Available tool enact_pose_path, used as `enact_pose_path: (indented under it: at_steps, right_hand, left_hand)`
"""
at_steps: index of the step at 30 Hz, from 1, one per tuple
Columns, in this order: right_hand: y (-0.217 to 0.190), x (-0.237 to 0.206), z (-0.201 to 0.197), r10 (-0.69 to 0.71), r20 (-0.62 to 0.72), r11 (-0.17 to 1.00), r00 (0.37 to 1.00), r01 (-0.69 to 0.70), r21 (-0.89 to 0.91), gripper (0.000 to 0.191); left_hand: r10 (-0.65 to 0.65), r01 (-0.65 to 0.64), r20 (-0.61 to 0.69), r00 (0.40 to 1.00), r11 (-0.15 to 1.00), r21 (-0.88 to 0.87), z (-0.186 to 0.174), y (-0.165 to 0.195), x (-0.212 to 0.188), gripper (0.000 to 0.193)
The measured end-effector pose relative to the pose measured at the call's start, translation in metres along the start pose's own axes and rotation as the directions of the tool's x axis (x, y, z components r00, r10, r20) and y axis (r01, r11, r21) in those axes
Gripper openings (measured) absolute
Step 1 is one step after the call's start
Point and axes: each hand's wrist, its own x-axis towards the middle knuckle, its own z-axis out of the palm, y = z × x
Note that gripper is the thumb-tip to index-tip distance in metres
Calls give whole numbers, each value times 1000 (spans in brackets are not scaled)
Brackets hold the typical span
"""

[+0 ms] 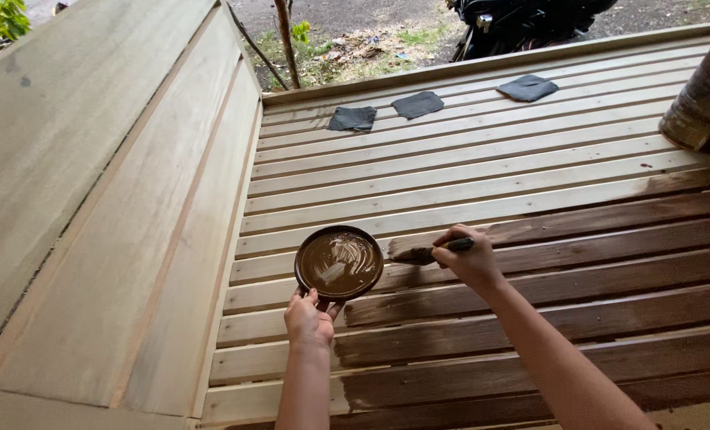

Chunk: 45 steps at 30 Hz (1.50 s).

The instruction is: The person applies brown wood stain to a slatted wooden workbench using a brush. They repeatedly dip the brush into a small metal lid filled with stain and spread it across the slats. A black dog briefly walks under the bench and is touched with the brush.

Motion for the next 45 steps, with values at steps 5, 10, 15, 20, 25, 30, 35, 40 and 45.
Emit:
enact_pose_path:
  at_steps: [5,10,15,20,25,30,35,40,45]
  right_hand:
    - [46,-1,-56,-197,37,965,980,201,-169,13]
    - [82,1,-171,-73,4,934,997,69,-350,12]
    - [79,6,-222,102,-138,818,985,-162,-552,16]
    - [72,22,-99,-449,1,546,893,275,-791,23]
    - [14,5,41,-171,229,813,958,269,-516,18]
    - [-5,9,54,-363,75,922,929,370,-118,8]
    - [61,9,-83,105,174,978,979,-133,159,10]
    - [116,-14,-274,211,-73,977,975,-213,-22,10]
    - [137,-19,-388,190,-359,811,914,-352,-467,11]
  left_hand:
    - [-4,5,-24,1000,998,67,4,-4,-7,48]
    - [-20,27,-77,997,995,96,9,-6,-13,48]
    - [-12,14,-46,999,998,55,0,-11,-6,48]
    - [0,2,-51,999,999,36,-19,-11,12,47]
    - [49,-47,-37,998,998,45,-37,1,24,50]
    - [92,-88,-97,991,995,45,-40,6,18,47]
    - [72,-68,-55,996,996,64,-10,-19,5,47]
    - [32,-28,-80,996,998,55,28,-58,-13,46]
    - [27,-26,-72,997,999,22,47,-79,-27,46]
